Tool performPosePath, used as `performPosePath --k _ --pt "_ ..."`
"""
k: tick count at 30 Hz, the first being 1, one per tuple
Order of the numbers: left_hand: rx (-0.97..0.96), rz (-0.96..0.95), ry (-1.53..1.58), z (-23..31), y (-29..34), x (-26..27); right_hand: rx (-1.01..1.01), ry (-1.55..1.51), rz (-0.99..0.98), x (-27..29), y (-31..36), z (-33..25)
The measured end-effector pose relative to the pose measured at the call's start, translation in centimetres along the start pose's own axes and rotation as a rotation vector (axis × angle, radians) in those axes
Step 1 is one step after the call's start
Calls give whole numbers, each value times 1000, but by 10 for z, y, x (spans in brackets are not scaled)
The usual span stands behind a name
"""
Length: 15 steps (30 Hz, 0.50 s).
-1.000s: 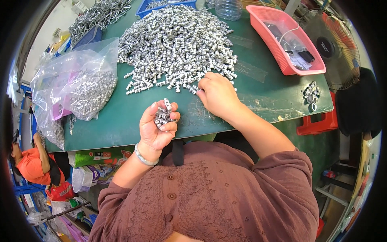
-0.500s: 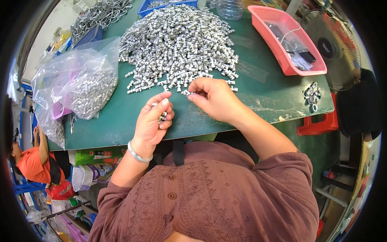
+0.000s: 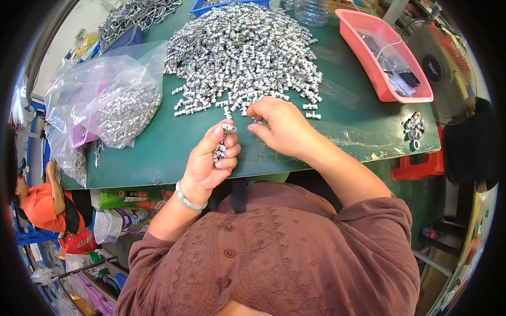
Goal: The person connects small metal links together by hand to assemble a chain.
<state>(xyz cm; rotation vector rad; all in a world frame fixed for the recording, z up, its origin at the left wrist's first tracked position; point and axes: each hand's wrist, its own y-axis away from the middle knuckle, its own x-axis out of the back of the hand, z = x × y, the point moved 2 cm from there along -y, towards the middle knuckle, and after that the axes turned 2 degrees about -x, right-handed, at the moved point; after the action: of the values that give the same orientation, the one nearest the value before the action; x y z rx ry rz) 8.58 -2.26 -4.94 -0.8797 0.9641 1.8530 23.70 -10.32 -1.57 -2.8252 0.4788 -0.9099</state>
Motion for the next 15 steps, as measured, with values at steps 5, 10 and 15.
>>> performPosePath --k 5,10,15 --pt "19 -85 107 4 5 11 123 390 0 -15 -11 5" --pt "26 -144 178 10 10 17 192 667 60 -29 -22 1" --pt "36 -106 298 17 15 25 199 706 74 -38 -26 0"
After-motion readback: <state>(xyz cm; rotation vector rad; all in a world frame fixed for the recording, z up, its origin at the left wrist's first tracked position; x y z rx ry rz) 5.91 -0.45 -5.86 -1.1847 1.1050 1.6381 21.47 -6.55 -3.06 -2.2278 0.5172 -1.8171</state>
